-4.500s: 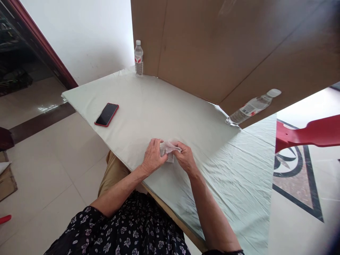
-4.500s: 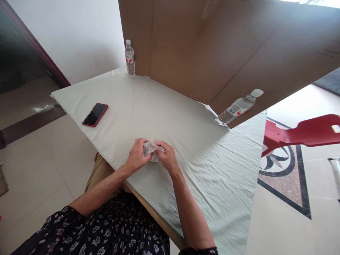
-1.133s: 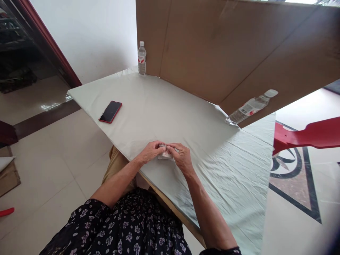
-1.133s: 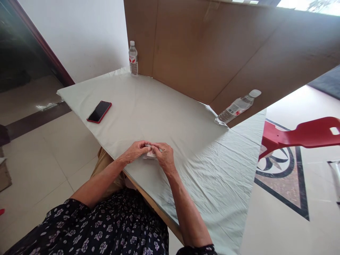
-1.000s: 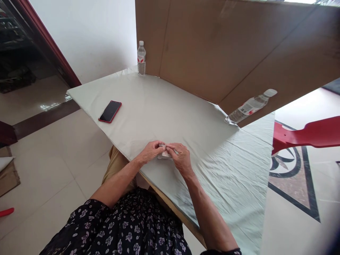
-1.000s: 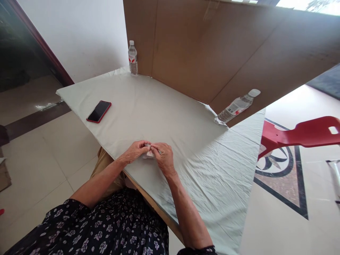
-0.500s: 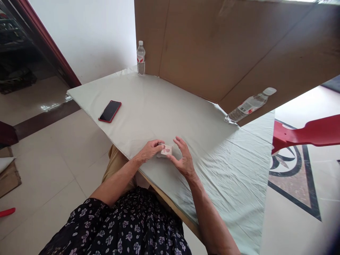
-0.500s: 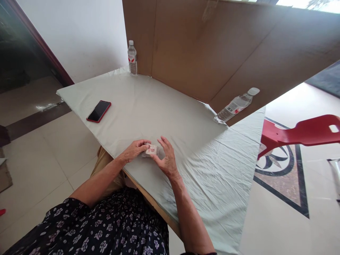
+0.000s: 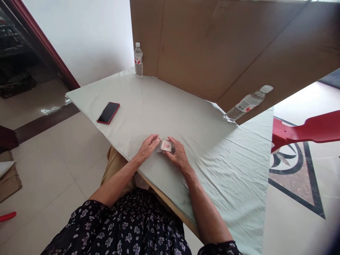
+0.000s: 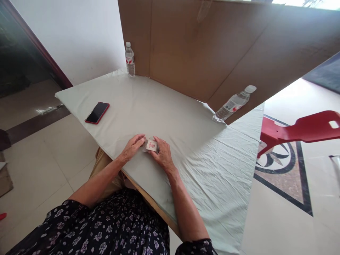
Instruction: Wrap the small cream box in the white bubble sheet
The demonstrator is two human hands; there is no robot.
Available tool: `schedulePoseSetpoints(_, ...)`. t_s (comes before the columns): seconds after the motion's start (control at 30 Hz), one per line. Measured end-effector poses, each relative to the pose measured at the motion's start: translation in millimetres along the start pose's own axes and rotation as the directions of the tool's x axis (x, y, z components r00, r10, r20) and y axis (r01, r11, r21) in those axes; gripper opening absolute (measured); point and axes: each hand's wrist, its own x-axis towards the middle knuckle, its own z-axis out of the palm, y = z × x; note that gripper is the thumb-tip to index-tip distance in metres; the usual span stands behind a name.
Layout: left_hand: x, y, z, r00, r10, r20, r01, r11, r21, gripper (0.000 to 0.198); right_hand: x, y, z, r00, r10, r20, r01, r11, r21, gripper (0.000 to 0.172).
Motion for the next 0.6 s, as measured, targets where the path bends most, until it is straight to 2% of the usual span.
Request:
schedulePoseSetpoints(0.1, -2.3, -9.5, 2.3, 0.990, 0.129, -0.063, -0.116, 0.977, 0.178, 0.040, -0.9, 11.6, 4.7, 0.998, 0.052, 0.021, -0.052, 0.998, 0.030, 0.075)
schedulePoseSetpoints(0.27, -10.5, -20.0, 7.8, 0.955, 0.294, -0.036, -0.258, 0.887, 0.383, 0.041, -8.2, 25.9, 8.0, 0.994, 0.098, -0.050, -0.092, 0.989, 0.113, 0.089)
schedulePoseSetpoints(0.43, -11.5, -19.4, 9.0, 0.946, 0.325, -0.005, -0.294, 0.860, 0.416, 0.042, -9.6, 25.9, 7.7, 0.991, 0.120, -0.053, -0.113, 0.987, 0.110, 0.088)
schedulePoseSetpoints(0.6, -10.3, -18.4, 7.6, 0.942, 0.335, 0.025, -0.312, 0.842, 0.440, 0.039, -4.9, 21.6, 8.4, 0.990, 0.130, -0.050, -0.123, 0.986, 0.111, 0.076)
